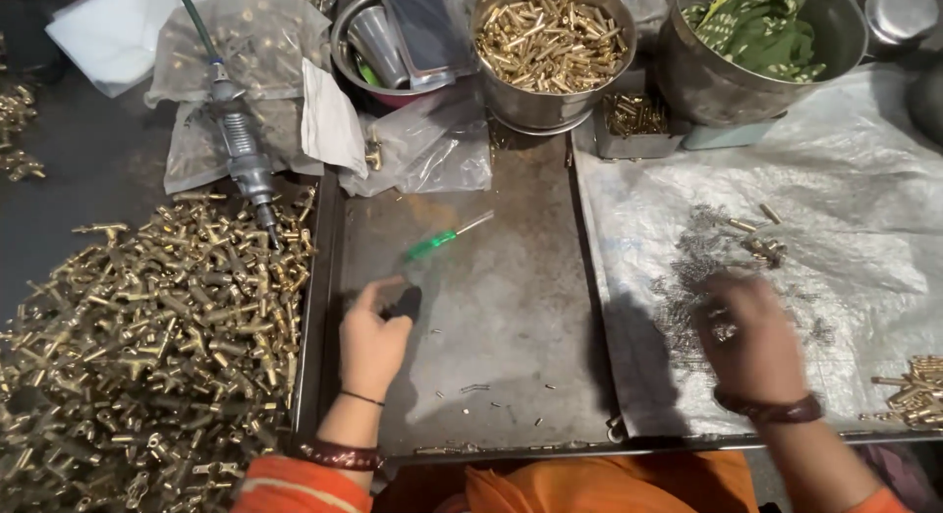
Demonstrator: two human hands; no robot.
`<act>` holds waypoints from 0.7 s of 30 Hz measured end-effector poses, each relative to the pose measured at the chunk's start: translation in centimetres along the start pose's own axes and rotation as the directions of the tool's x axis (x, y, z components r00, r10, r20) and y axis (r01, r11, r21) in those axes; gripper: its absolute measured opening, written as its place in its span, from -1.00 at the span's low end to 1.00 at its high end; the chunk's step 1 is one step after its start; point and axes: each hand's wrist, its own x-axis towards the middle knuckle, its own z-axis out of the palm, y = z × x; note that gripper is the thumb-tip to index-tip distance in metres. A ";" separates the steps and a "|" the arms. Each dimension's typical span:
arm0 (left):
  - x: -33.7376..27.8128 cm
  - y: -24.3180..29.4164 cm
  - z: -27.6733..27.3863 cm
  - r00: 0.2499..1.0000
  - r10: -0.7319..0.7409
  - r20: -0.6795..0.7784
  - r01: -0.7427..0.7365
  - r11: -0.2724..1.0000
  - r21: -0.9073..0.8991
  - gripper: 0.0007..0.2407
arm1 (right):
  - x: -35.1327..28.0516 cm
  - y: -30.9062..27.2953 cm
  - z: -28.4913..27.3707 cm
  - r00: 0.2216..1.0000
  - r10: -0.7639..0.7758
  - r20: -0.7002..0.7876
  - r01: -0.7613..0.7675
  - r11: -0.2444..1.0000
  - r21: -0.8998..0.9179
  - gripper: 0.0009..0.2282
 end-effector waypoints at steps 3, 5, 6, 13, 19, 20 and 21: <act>0.1 -3.0 1.6 1.000 0.007 0.012 -0.009 0.991 0.137 -0.63 | -2.7 -2.4 4.0 0.971 -0.116 0.211 0.100 0.991 0.083 -0.78; -0.6 -3.3 2.5 0.994 0.053 0.095 -0.077 0.959 0.272 -0.63 | -3.7 -5.4 5.5 0.924 -0.117 0.365 0.058 0.984 0.169 -0.78; -1.2 -2.5 2.5 0.991 -0.087 0.101 0.048 0.940 0.338 -0.63 | -3.6 -6.8 5.7 0.909 -0.205 0.362 0.141 0.971 0.195 -0.79; -2.4 -2.8 3.1 0.993 -0.102 0.066 0.061 0.889 0.453 -0.70 | -4.8 -6.8 8.9 0.831 -0.395 0.392 0.390 0.916 0.097 -0.83; -1.6 -9.2 3.8 0.994 0.091 0.063 -0.107 0.936 0.337 -0.82 | -4.4 -4.0 11.4 0.800 0.060 0.597 -0.458 0.703 0.544 -0.87; -1.9 -9.7 3.2 0.993 0.099 0.069 -0.117 0.936 0.331 -0.82 | -4.2 -4.0 11.8 0.805 0.067 0.590 -0.456 0.706 0.542 -0.87; -2.1 -10.2 2.7 0.991 -0.082 0.109 0.108 0.957 -0.269 -0.86 | -3.9 -3.9 12.2 0.757 0.119 0.643 -0.568 0.605 0.558 -0.86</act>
